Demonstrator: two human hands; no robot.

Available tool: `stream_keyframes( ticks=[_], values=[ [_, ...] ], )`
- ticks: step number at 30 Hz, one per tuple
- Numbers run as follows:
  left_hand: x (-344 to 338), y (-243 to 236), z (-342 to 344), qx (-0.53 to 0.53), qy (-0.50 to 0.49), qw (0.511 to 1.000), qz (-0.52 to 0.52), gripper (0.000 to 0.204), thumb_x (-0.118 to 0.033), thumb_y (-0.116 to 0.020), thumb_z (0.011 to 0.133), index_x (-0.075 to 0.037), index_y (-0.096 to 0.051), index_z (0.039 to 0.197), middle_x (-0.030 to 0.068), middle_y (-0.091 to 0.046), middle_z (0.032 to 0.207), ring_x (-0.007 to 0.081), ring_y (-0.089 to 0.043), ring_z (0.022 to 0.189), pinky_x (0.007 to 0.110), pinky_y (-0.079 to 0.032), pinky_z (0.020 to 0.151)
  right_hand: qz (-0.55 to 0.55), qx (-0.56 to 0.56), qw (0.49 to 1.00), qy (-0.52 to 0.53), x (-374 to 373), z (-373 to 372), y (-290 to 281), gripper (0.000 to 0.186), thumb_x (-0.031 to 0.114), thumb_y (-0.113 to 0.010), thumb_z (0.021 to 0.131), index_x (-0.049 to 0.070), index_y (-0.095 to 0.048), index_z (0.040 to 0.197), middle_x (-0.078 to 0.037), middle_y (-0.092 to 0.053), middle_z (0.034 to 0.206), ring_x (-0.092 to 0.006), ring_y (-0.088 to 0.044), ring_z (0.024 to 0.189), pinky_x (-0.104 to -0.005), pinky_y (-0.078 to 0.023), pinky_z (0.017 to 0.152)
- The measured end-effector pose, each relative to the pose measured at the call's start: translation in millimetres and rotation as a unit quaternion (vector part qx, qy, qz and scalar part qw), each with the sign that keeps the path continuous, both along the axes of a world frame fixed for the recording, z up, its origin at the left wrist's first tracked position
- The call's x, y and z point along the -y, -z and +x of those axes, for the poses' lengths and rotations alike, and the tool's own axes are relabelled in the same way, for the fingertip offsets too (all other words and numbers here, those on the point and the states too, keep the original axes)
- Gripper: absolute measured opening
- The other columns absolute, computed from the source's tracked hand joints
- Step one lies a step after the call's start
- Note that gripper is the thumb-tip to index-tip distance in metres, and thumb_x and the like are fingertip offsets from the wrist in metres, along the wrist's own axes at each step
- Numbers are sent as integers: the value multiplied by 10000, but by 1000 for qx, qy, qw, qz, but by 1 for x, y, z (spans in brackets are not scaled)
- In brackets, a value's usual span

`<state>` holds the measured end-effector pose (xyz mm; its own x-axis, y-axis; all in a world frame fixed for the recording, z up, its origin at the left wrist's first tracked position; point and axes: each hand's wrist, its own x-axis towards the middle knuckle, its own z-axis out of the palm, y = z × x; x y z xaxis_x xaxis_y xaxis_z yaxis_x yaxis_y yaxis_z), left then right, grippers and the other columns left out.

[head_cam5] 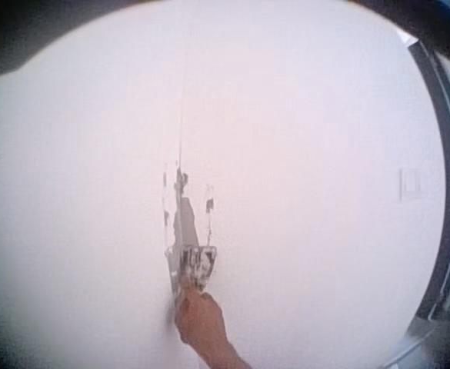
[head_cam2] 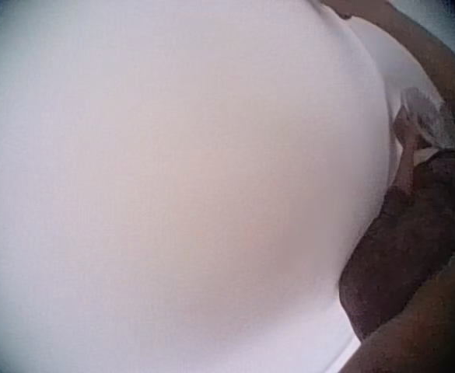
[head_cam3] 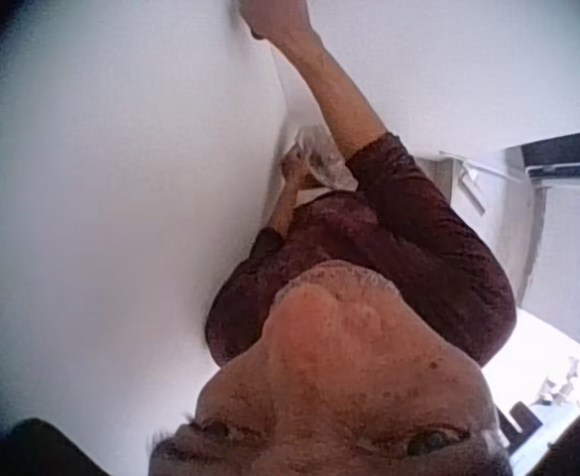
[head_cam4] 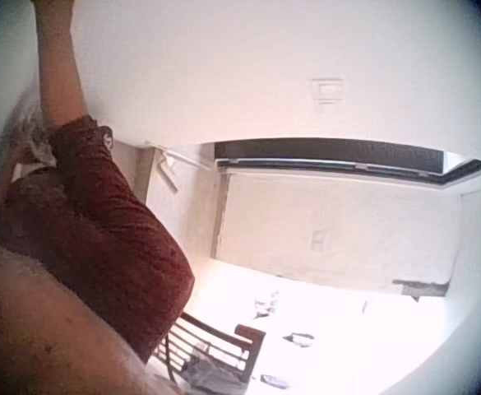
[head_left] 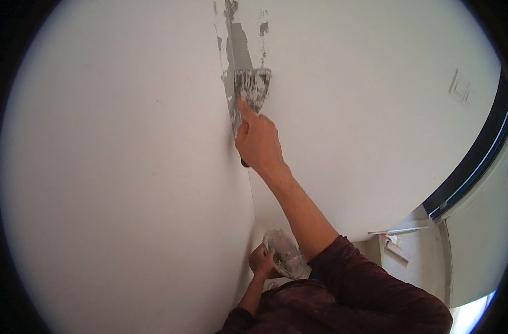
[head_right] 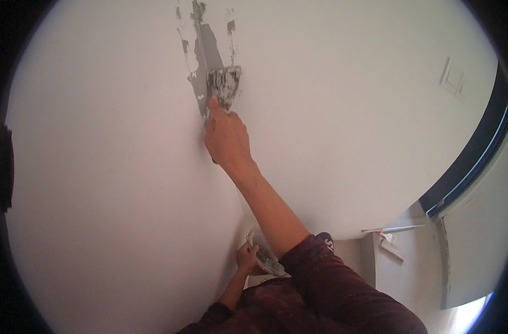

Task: The person scoops plaster from a bucket with a trowel and applies it to a vertical crack on a white wall. They repeatedly smooth the plaster over the crack, working their way down the stairwell.

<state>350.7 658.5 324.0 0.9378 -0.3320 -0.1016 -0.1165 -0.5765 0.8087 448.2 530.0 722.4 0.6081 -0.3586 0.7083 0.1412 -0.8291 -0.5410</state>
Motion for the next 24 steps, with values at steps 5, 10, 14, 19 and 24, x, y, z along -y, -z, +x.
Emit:
stream_keyframes(
  ticks=[5,10,14,19,24],
  values=[
    [0,-1,1,-6,-3,1000,-17,314,-306,-701,751,-15,-632,848,173,-635,762,314,-619,700,433,-471,659,37,-53,998,-20,-3,-34,51,425,1,-492,855,13,-569,1273,-237,-576,699,-361,-596,668,-429,-482,654],
    [-3,2,-4,-44,8,997,58,359,-351,-714,741,-21,-638,860,170,-643,783,346,-621,725,429,-477,677,-33,75,997,-16,13,-50,-12,376,23,-477,880,21,-602,1235,-241,-620,793,-332,-603,677,-383,-488,664],
    [-4,-5,-6,25,-2,999,38,342,-343,-718,742,-27,-647,854,168,-647,784,341,-627,729,437,-480,683,-63,175,983,-14,27,-2,-95,386,59,-467,885,-11,-569,1251,-258,-634,841,-369,-614,763,-432,-486,735],
    [-6,-18,-7,-27,2,999,21,284,-263,-718,741,-31,-662,896,164,-651,798,334,-632,738,424,-486,688,-47,128,991,-2,11,15,-74,412,60,-457,881,-21,-544,1275,-263,-638,857,-389,-619,820,-477,-483,800],
    [-15,-10,-8,-35,10,999,5,284,-253,-686,798,13,-639,886,125,-633,780,222,-590,717,371,-470,693,20,-40,999,2,4,-9,-11,409,31,-443,887,1,-566,1277,-247,-640,820,-354,-619,754,-450,-492,755]
  ],
)
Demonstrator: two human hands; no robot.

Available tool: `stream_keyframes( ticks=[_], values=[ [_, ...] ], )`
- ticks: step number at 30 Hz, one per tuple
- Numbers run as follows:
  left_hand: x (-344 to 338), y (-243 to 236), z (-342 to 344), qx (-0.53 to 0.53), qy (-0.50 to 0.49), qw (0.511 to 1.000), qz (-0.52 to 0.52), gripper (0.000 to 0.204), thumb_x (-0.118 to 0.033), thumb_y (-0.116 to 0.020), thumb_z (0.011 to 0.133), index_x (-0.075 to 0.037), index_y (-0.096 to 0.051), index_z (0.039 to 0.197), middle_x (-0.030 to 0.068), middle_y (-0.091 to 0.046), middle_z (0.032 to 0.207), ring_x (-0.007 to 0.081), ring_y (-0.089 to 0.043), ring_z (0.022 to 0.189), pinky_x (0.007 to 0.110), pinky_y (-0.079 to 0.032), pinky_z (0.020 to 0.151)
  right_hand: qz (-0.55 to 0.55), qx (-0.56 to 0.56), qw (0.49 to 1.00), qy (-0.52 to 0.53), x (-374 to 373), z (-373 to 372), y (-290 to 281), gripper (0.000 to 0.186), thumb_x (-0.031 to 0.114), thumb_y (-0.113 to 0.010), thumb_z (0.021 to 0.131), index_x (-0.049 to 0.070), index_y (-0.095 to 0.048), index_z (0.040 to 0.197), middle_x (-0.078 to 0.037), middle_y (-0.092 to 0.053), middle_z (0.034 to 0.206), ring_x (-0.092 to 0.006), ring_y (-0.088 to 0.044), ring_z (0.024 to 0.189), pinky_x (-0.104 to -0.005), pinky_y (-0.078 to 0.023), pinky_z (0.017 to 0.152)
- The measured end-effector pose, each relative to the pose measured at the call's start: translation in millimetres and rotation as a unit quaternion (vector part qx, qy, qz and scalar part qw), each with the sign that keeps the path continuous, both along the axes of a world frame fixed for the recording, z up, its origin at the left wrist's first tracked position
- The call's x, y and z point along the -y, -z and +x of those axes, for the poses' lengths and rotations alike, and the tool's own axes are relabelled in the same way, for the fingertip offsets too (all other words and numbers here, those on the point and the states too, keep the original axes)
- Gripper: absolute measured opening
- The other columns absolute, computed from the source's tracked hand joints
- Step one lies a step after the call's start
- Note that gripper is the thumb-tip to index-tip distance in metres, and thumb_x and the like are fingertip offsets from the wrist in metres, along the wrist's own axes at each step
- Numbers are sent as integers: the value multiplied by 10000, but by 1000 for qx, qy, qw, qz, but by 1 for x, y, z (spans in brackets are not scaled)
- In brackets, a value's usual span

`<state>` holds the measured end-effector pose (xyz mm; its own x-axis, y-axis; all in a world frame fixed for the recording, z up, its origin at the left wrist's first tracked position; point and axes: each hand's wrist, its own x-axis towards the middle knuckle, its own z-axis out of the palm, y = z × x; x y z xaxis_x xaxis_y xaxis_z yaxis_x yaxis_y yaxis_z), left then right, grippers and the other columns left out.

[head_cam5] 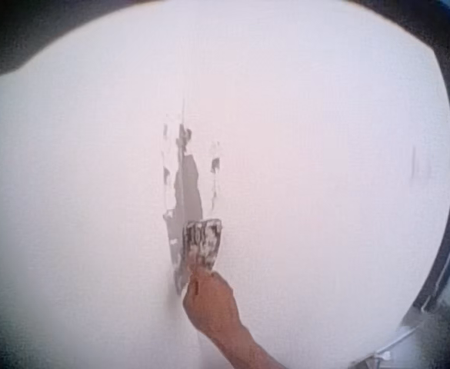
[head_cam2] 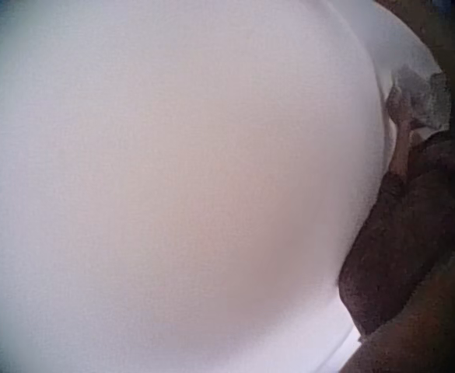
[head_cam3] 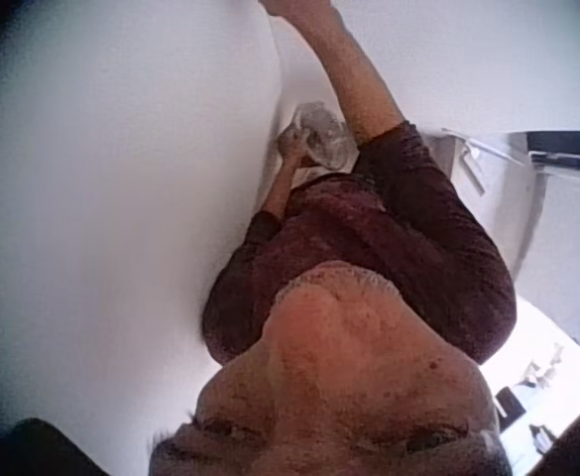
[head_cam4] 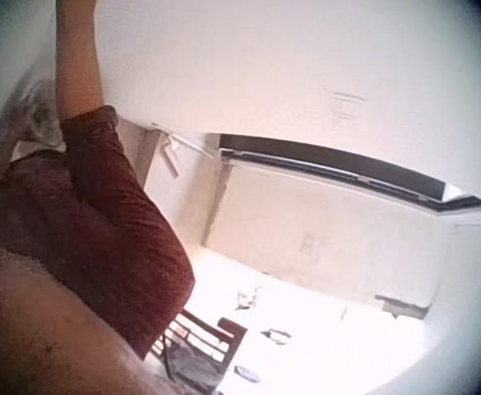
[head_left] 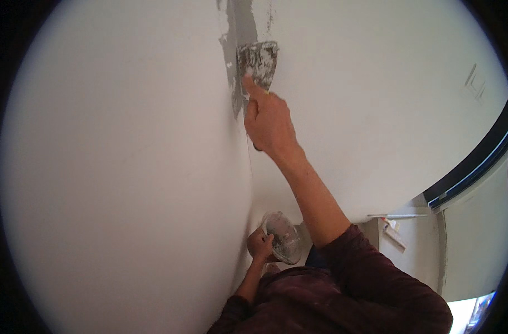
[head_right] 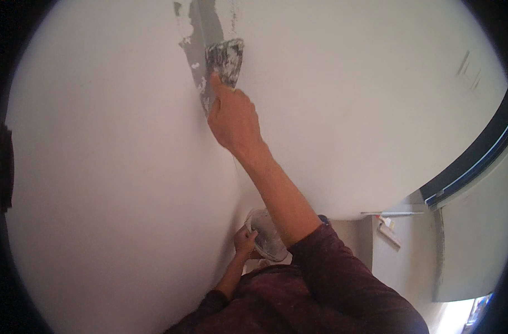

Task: The person scoops plaster from a bucket with a trowel and applies it to a vertical crack on a white wall. They repeatedly smooth the plaster over the crack, working their way down the stairwell.

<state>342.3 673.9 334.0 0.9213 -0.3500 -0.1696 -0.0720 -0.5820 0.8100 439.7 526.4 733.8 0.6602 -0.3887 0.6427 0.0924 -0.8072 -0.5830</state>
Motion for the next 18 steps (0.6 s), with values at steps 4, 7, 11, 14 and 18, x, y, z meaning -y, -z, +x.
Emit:
stream_keyframes(
  ticks=[4,7,11,14,18],
  values=[
    [-3,21,3,12,28,998,-60,261,-212,-664,818,27,-626,916,101,-628,802,196,-564,719,357,-463,702,22,-53,998,-16,4,2,47,494,73,-483,885,96,-462,1378,-260,-598,878,-397,-624,771,-488,-514,718],
    [-4,32,1,-9,39,999,-36,269,-192,-652,827,27,-629,981,108,-642,841,211,-581,759,359,-466,736,26,-75,997,-12,4,1,84,523,77,-487,890,128,-424,1407,-246,-587,880,-387,-626,750,-487,-520,684],
    [-1,42,0,-4,9,996,-92,277,-192,-692,766,7,-643,953,143,-644,789,273,-607,714,387,-475,701,32,-147,989,-9,1,-13,131,530,83,-492,890,141,-418,1411,-239,-592,909,-391,-623,763,-493,-517,707],
    [-1,46,2,-12,9,997,-78,283,-222,-711,740,-19,-653,928,147,-647,762,303,-613,675,402,-479,672,61,-196,978,-39,0,-42,141,511,83,-488,891,117,-430,1398,-245,-594,913,-400,-612,799,-493,-502,751],
    [-2,52,0,0,12,1000,-16,314,-277,-729,740,-7,-631,866,165,-637,772,311,-602,676,421,-471,662,4,72,995,-74,10,-49,76,465,76,-475,895,51,-455,1359,-258,-582,878,-415,-588,837,-493,-468,790]
  ],
)
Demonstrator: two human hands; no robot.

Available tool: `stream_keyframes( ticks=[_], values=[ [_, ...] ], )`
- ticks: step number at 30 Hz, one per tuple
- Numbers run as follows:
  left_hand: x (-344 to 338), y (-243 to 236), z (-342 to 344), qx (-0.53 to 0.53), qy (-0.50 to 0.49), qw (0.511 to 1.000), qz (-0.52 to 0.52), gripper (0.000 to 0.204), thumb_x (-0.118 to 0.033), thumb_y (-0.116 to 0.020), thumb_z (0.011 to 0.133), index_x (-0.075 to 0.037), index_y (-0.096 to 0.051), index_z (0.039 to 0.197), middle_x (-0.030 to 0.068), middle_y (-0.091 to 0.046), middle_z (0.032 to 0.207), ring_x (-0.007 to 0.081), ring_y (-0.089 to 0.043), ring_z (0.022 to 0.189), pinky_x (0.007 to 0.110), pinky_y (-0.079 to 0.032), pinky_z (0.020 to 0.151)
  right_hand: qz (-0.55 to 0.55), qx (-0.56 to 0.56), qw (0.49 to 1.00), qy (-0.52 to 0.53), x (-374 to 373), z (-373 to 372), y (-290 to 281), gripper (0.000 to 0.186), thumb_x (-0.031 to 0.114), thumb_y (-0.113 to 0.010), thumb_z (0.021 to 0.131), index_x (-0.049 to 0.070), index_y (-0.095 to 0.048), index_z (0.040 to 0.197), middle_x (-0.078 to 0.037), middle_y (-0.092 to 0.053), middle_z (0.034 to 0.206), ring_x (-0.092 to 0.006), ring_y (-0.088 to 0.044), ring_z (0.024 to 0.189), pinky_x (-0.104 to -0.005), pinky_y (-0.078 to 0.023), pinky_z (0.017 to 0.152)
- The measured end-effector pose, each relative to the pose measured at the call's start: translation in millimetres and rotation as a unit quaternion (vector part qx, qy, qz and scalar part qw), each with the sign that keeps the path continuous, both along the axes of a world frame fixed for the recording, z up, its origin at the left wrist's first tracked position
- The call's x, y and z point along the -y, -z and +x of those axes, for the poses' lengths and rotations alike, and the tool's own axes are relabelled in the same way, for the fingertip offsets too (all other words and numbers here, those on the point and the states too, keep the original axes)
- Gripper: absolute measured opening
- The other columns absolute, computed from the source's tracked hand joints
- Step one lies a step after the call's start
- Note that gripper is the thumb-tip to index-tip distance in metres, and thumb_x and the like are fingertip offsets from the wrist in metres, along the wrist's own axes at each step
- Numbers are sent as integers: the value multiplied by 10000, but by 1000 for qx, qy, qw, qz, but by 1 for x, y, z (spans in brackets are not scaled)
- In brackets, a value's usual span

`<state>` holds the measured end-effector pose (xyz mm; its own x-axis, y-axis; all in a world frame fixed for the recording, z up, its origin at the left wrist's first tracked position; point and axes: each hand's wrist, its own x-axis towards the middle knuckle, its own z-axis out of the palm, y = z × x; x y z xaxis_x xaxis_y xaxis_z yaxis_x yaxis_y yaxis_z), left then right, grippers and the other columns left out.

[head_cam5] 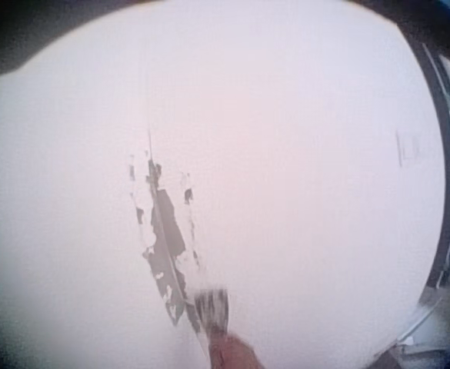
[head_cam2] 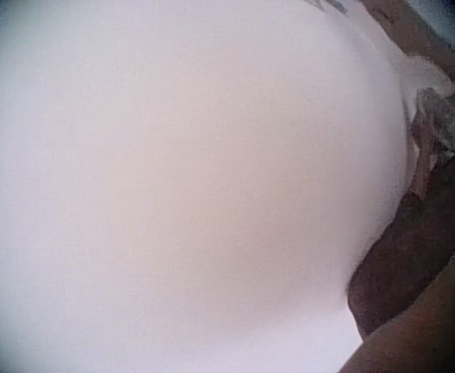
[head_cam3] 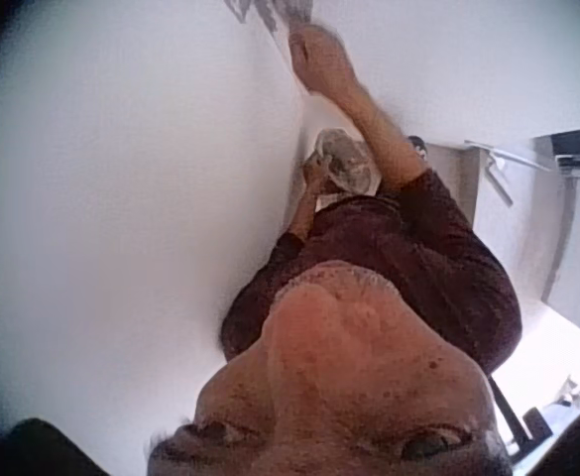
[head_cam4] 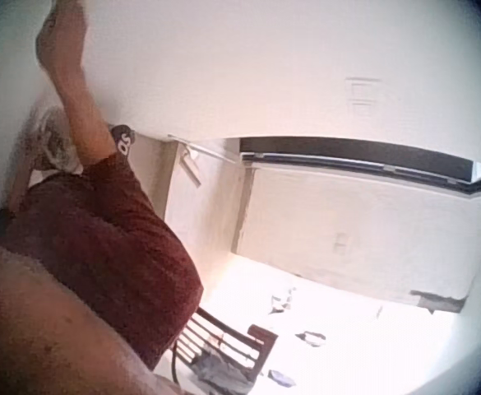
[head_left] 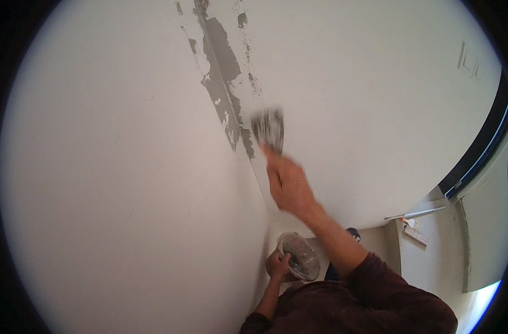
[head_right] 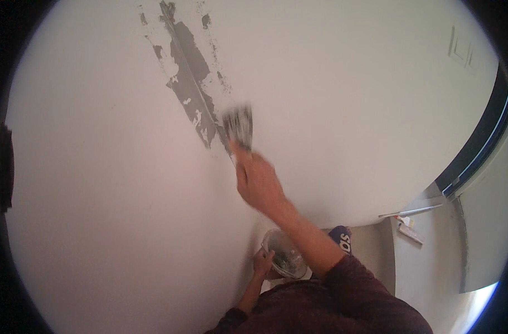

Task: The person scoops plaster from a bucket with a trowel and applies it to a vertical crack on a white wall. They repeatedly smooth the plaster over the crack, working their way down the stairwell.

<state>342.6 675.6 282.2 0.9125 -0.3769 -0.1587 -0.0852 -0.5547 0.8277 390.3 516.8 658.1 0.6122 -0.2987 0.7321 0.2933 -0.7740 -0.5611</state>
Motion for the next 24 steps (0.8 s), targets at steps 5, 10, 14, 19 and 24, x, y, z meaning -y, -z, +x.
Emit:
stream_keyframes(
  ticks=[5,10,14,19,24],
  values=[
    [1,-2,-3,99,1,995,11,351,-300,-736,741,14,-583,779,182,-597,736,347,-565,660,446,-443,633,-105,170,979,50,18,42,-155,395,81,-429,914,-14,-541,1280,-265,-636,846,-366,-633,740,-433,-494,729],
    [0,-28,7,30,-4,999,-21,304,-224,-730,736,32,-568,766,177,-582,730,341,-558,663,438,-436,630,-60,55,997,5,8,55,-182,424,85,-407,932,-99,-451,1311,-287,-624,824,-374,-623,729,-445,-502,689],
    [-5,-52,10,35,18,998,-45,254,-177,-711,736,30,-619,850,180,-618,791,337,-599,723,425,-466,693,-54,23,996,66,-3,70,-118,464,86,-480,880,43,-488,1342,-251,-629,836,-387,-618,710,-473,-512,697],
    [-12,-51,9,-1,15,997,-69,239,-150,-700,742,50,-636,857,202,-639,882,338,-621,834,409,-471,765,-7,-113,992,51,-8,65,-25,569,94,-514,875,145,-395,1430,-250,-579,818,-387,-617,654,-478,-535,626],
    [-18,-31,13,-7,42,997,-63,299,-234,-669,819,47,-623,912,153,-633,865,256,-589,789,387,-464,733,13,-163,985,49,-1,67,26,636,82,-523,871,189,-335,1470,-240,-558,873,-370,-610,606,-451,-538,563]
  ],
)
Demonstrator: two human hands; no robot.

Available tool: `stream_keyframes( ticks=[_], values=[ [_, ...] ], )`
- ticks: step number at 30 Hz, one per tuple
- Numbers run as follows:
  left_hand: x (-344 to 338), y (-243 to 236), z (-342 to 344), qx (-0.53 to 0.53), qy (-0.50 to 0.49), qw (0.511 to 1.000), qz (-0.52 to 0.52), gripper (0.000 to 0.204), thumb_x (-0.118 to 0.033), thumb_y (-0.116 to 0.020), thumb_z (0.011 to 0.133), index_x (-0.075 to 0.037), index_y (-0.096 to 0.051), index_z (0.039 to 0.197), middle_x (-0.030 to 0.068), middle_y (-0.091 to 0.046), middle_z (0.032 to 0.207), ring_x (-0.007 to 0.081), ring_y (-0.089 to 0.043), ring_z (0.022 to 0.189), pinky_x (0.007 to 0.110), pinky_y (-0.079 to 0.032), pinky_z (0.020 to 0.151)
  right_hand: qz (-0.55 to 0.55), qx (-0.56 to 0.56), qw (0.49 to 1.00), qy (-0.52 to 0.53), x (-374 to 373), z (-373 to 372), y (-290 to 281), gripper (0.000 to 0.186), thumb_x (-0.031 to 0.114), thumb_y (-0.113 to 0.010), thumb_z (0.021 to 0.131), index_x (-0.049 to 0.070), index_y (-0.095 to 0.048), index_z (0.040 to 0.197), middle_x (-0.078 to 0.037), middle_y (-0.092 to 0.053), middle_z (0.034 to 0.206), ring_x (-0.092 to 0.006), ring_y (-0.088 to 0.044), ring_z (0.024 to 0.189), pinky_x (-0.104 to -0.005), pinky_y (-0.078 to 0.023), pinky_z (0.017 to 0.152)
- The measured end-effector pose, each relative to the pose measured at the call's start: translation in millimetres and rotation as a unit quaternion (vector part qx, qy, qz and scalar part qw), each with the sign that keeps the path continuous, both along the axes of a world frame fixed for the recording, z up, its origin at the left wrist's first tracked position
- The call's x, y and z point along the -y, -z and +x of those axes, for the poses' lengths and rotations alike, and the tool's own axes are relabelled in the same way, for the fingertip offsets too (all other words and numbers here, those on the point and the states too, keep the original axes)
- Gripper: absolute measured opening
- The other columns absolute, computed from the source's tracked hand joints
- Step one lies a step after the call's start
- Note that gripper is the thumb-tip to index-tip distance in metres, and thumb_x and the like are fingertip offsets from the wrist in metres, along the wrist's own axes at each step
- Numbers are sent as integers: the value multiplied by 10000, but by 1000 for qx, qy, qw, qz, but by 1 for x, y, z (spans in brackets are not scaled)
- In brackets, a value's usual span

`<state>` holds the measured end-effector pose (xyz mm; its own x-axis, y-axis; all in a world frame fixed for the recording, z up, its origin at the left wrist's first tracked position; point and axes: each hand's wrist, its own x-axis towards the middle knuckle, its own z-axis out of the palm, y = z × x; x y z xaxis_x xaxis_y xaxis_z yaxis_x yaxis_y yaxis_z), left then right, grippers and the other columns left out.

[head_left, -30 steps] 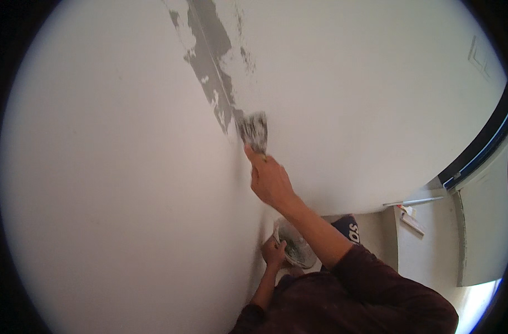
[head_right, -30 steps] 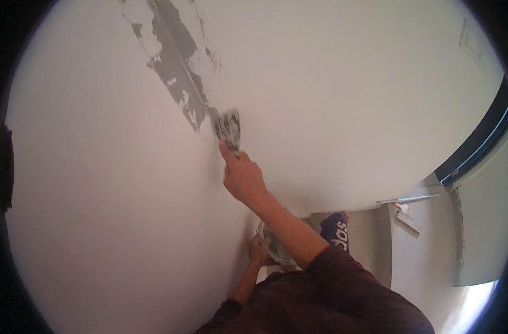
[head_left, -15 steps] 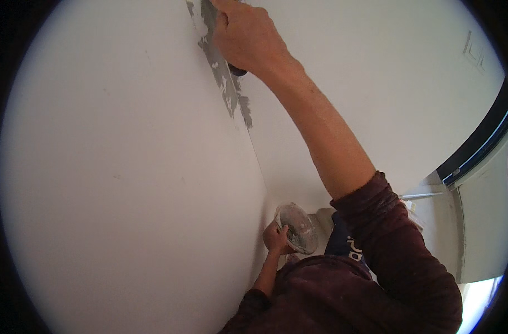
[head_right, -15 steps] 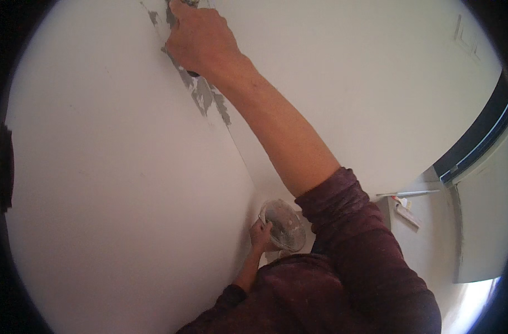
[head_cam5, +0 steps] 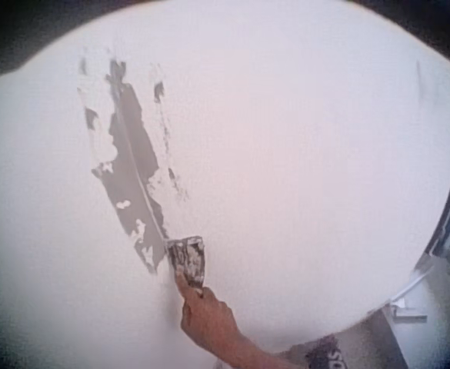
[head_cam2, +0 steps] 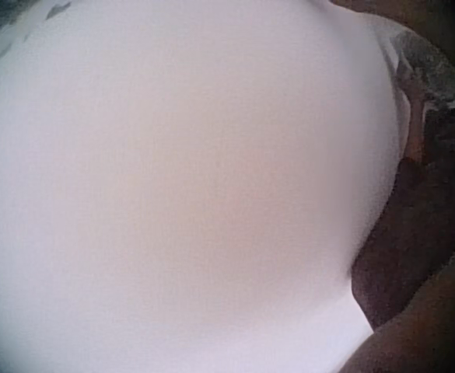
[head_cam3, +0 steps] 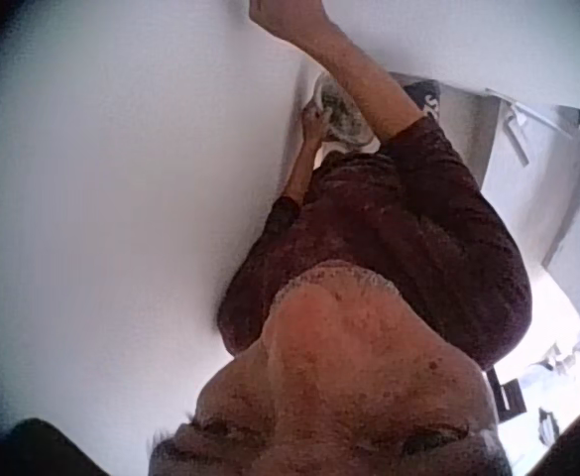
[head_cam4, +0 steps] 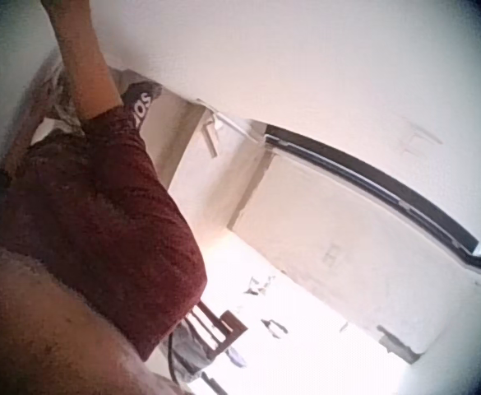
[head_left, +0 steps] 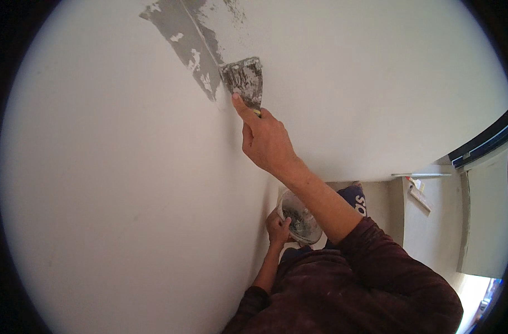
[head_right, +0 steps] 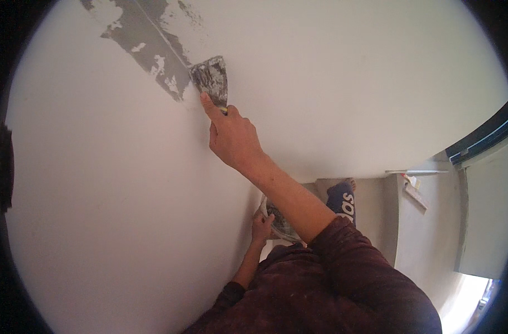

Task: The person scoops plaster from a bucket with a trowel and applies it to a vertical crack on a white wall. They repeatedly smooth the plaster over the crack, working their way down the stairwell.

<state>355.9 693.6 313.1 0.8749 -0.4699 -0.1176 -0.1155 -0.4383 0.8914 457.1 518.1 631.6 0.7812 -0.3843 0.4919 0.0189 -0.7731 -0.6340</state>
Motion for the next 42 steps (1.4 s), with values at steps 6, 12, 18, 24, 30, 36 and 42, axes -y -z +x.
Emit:
stream_keyframes(
  ticks=[6,12,18,24,30,36,42],
  values=[
    [-11,24,-10,-116,8,993,2,306,-254,-639,872,31,-616,982,101,-636,874,189,-581,769,351,-466,710,9,-21,1000,10,4,14,64,731,83,-556,851,304,-277,1489,-257,-549,944,-376,-617,610,-452,-549,563],
    [-34,36,-29,-111,-1,992,64,296,-227,-618,884,34,-617,1022,100,-623,898,186,-597,798,340,-487,713,41,-41,998,-20,6,10,140,752,81,-541,861,356,-231,1488,-290,-557,1026,-404,-635,660,-464,-554,579],
    [-37,34,-29,-130,3,991,-25,444,-170,-644,795,31,-557,1180,220,-565,1151,360,-500,1113,439,-358,983,26,-160,987,-10,-3,-46,157,691,91,-514,879,326,-272,1482,-269,-573,1037,-418,-646,821,-477,-556,642],
    [-32,25,-34,-89,-41,995,17,277,-217,-678,789,50,-603,787,207,-595,827,336,-583,782,428,-446,738,52,82,994,-51,1,-68,38,539,-34,-457,886,103,-454,1408,-171,-552,828,-295,-539,683,-354,-468,660],
    [-19,23,-30,16,-22,1000,0,263,-176,-706,753,43,-563,731,159,-547,668,318,-549,626,422,-438,632,-45,357,932,-48,15,-25,-163,401,68,-468,904,65,-529,1300,-221,-629,825,-366,-618,757,-470,-480,700],
    [-16,-1,-33,40,-29,999,-12,224,-144,-702,737,33,-565,750,143,-561,703,275,-557,635,394,-438,623,-46,236,970,19,-5,-11,-192,430,81,-485,866,30,-523,1291,-250,-657,863,-397,-650,765,-511,-503,695],
    [-22,-37,-36,-138,5,990,37,306,-237,-675,827,36,-629,957,133,-643,847,235,-610,782,373,-481,725,-47,125,991,20,-9,-17,-68,526,23,-502,873,78,-461,1395,-182,-597,693,-325,-580,594,-427,-490,589]
  ],
)
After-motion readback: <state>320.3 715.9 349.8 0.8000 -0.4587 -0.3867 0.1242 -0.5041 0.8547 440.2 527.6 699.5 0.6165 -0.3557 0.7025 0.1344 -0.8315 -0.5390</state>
